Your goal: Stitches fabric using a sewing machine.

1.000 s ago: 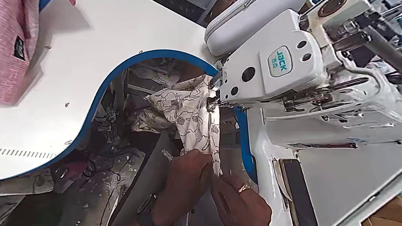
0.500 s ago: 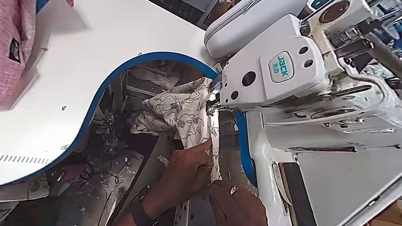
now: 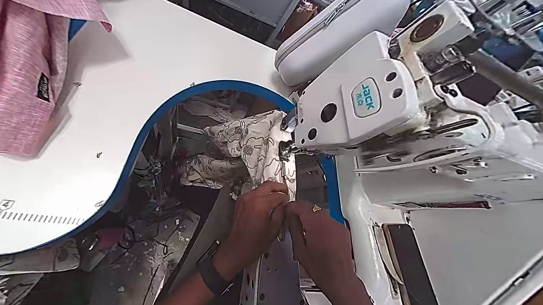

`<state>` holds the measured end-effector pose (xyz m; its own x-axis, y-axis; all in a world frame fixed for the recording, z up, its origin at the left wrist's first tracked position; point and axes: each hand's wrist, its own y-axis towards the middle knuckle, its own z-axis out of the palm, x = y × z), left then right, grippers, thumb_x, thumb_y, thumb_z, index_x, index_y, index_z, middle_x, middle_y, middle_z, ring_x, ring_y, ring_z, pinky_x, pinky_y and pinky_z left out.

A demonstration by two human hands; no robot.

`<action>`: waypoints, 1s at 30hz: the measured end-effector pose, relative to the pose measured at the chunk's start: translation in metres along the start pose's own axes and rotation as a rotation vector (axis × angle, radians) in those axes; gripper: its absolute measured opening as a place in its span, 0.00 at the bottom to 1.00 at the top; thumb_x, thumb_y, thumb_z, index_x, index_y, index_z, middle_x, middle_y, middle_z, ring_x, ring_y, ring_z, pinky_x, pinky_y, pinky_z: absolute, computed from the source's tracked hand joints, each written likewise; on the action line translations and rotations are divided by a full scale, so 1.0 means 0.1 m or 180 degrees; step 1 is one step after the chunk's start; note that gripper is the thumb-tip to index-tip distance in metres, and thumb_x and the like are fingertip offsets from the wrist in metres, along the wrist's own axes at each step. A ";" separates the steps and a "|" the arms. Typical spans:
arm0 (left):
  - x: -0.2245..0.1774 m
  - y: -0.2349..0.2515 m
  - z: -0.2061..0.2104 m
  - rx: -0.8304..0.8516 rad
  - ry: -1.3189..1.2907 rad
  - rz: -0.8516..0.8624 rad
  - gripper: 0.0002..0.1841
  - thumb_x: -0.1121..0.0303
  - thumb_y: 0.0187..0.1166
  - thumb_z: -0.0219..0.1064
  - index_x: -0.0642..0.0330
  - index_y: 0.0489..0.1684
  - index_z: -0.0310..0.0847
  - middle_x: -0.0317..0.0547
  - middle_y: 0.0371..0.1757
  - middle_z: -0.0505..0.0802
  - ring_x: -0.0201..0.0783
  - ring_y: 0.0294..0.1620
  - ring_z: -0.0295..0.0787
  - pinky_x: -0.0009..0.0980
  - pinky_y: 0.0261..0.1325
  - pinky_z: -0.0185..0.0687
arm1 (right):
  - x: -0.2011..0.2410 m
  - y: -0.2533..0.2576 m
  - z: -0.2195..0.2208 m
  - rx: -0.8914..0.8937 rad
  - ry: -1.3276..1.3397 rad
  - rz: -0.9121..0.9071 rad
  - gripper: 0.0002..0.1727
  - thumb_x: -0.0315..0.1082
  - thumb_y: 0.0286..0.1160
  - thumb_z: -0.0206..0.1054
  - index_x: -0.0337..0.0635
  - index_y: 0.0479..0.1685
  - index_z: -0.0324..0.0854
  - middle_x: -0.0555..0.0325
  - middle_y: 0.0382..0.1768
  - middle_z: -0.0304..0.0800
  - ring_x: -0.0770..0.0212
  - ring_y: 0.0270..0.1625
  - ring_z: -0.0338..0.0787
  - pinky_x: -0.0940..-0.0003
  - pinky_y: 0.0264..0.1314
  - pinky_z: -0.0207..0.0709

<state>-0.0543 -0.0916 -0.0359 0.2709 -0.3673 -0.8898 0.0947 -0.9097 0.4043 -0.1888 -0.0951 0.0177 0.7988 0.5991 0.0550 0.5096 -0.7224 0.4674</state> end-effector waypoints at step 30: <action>-0.20 -0.35 -0.03 -0.0044 0.0510 -0.0213 0.14 0.72 0.79 0.61 0.67 0.49 0.93 0.49 0.20 0.90 0.44 0.19 0.88 0.39 0.23 0.80 | 0.11 -0.21 -0.64 0.1685 0.0364 0.0043 0.12 0.37 0.75 0.64 0.42 0.30 0.89 0.55 0.26 0.91 0.54 0.35 0.93 0.48 0.62 0.77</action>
<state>-0.0602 -0.0522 -0.0314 0.4127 -0.2694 -0.8701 0.1305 -0.9279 0.3492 -0.2113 -0.0519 0.0647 0.7815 0.6011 0.1675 0.6146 -0.7878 -0.0407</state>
